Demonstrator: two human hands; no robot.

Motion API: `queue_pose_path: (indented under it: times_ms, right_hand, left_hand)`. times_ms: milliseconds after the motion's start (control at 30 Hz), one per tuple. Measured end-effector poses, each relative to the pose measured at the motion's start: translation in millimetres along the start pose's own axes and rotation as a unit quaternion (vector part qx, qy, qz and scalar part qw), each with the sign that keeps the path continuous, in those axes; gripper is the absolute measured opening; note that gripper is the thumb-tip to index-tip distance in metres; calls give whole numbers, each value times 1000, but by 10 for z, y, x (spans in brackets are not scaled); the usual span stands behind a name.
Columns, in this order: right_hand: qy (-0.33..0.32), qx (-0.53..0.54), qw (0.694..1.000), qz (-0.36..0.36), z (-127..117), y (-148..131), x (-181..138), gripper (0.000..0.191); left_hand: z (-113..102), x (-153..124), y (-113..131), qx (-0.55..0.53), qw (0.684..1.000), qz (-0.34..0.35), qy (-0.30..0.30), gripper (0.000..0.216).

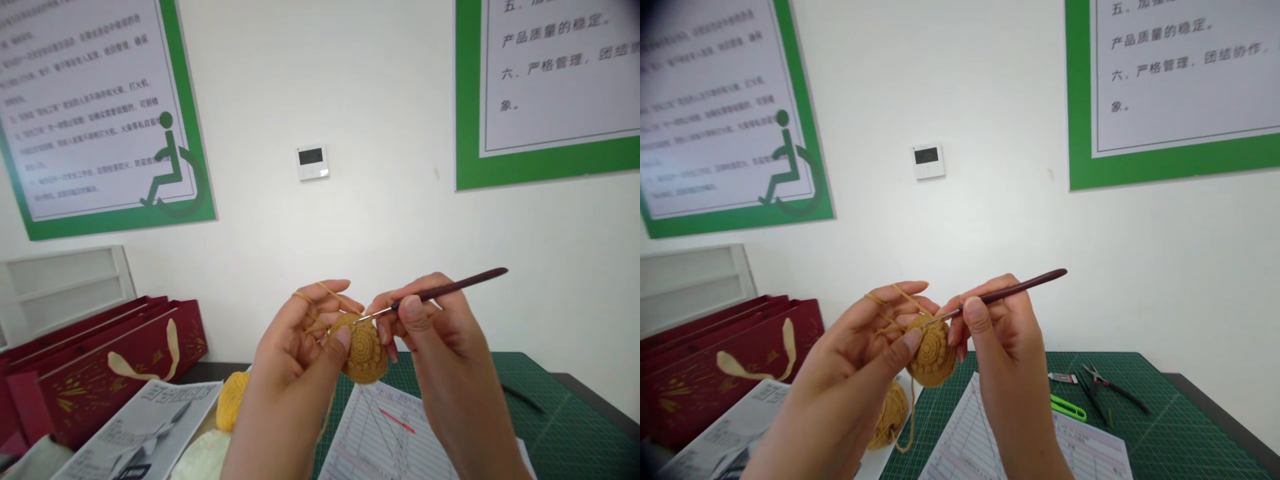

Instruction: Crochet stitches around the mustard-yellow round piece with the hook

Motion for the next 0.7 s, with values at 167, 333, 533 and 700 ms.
queue_pose_path:
  times_ms: [167, 333, 533, 700]
  right_hand:
    - [-6, 5, 1000, -15, 35, -51, -6, 13]
    - [-24, 1, 999, -35, 39, -72, 0, 11]
    - [-54, -10, 997, -51, 73, -81, 0, 11]
    - [-51, 8, 998, -40, 94, -70, -21, 12]
  left_hand:
    - [-42, -3, 59, 44, 999, 14, 20, 28]
    - [-53, -31, 68, 40, 999, 4, 14, 37]
    - [-49, -25, 56, 16, 1000, -17, 16, 39]
    - [-62, -17, 57, 6, 999, -39, 19, 33]
Point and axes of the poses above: each hand's wrist, its own x-axis towards the middle knuckle, its own z-axis out of the palm, y = z × x, the point moved 10 cm from there along x, towards the middle knuckle, and after that the axes turned 8 degrees about -z, right-handed, at the moved point
